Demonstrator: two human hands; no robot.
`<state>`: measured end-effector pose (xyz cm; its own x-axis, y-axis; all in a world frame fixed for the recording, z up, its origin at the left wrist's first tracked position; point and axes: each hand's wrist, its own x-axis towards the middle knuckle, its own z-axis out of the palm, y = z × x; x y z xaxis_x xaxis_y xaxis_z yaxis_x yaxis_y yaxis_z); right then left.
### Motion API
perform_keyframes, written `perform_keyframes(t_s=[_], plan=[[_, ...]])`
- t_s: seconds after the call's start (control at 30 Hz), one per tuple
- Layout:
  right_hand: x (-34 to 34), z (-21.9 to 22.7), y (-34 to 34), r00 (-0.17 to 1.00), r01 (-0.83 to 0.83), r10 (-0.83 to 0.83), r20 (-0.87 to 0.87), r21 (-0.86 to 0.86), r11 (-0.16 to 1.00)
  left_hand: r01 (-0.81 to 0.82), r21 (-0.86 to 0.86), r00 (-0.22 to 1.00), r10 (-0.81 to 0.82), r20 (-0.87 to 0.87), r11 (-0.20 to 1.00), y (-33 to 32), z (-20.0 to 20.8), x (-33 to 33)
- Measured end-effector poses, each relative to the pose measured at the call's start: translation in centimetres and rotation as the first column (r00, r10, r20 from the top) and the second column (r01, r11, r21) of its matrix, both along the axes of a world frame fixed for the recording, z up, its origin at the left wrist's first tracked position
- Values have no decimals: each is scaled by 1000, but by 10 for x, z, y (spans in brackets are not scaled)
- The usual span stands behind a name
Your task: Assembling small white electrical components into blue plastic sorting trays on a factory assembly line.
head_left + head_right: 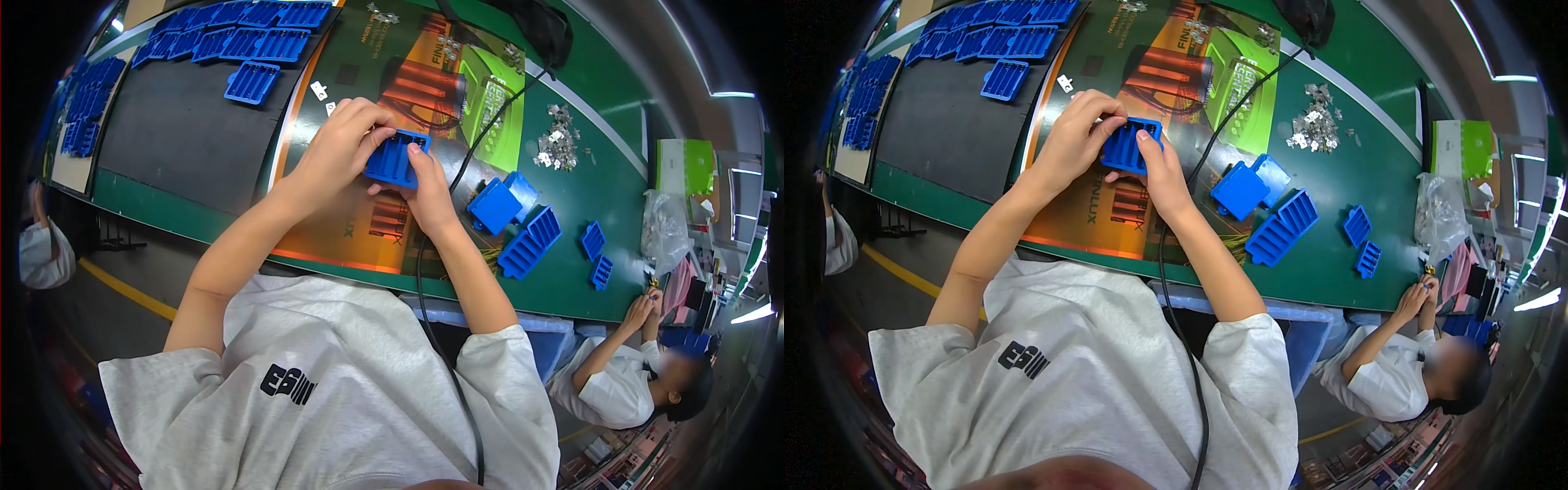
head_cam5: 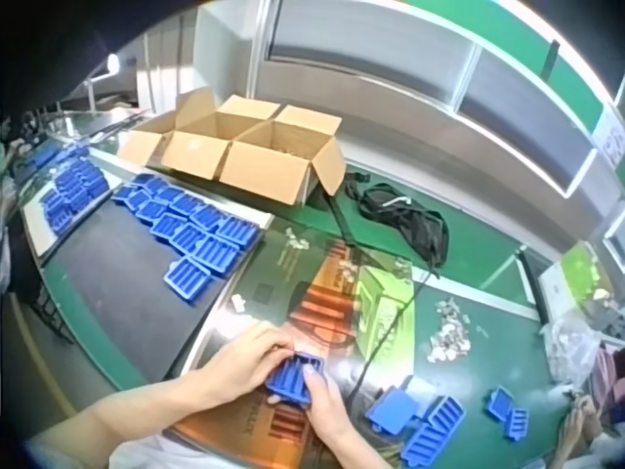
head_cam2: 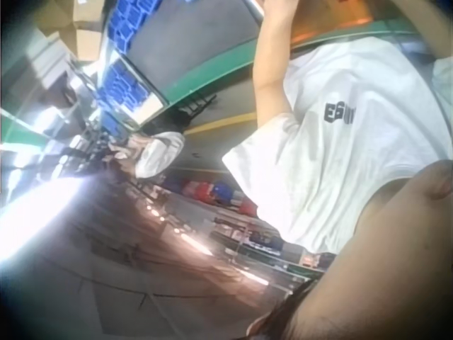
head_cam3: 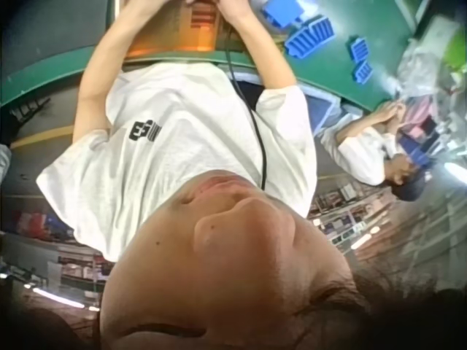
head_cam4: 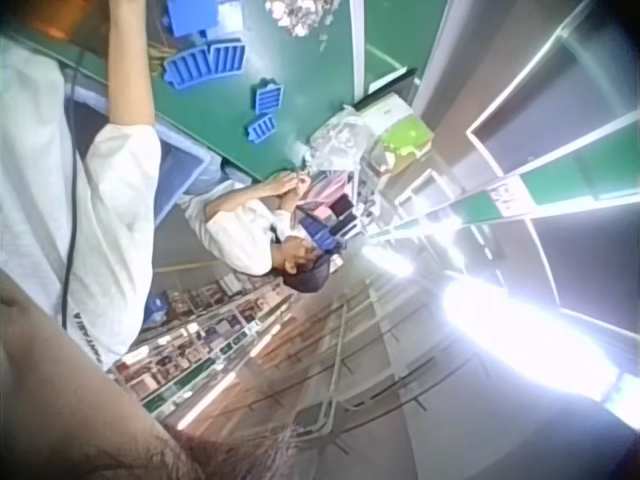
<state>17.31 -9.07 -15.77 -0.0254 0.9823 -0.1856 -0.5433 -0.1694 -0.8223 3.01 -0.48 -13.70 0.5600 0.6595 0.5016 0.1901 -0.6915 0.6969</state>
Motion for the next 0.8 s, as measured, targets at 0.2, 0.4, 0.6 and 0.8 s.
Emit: perform_keyframes(t_s=[0.2, 0.4, 0.6, 0.8], plan=[[2, -3, 1, 997, -4, 4, 75, -9, 1000, 6, 35, 996, -3, -86, 999, 3, 4, -3], [2, -2, 0, 999, -5, 5, 43, 9, 1000, 49, -54, 997, -52, -54, 997, 5, 4, -5], [1, -3, 0, 999, 12, -11, 52, -12, 1000, 54, -18, 995, -55, -85, 998, 6, 1, -5], [4, -4, 0, 999, -15, 16, 30, -18, 1000, 4, -22, 1000, -5, -20, 1000, 4, -1, -1]])
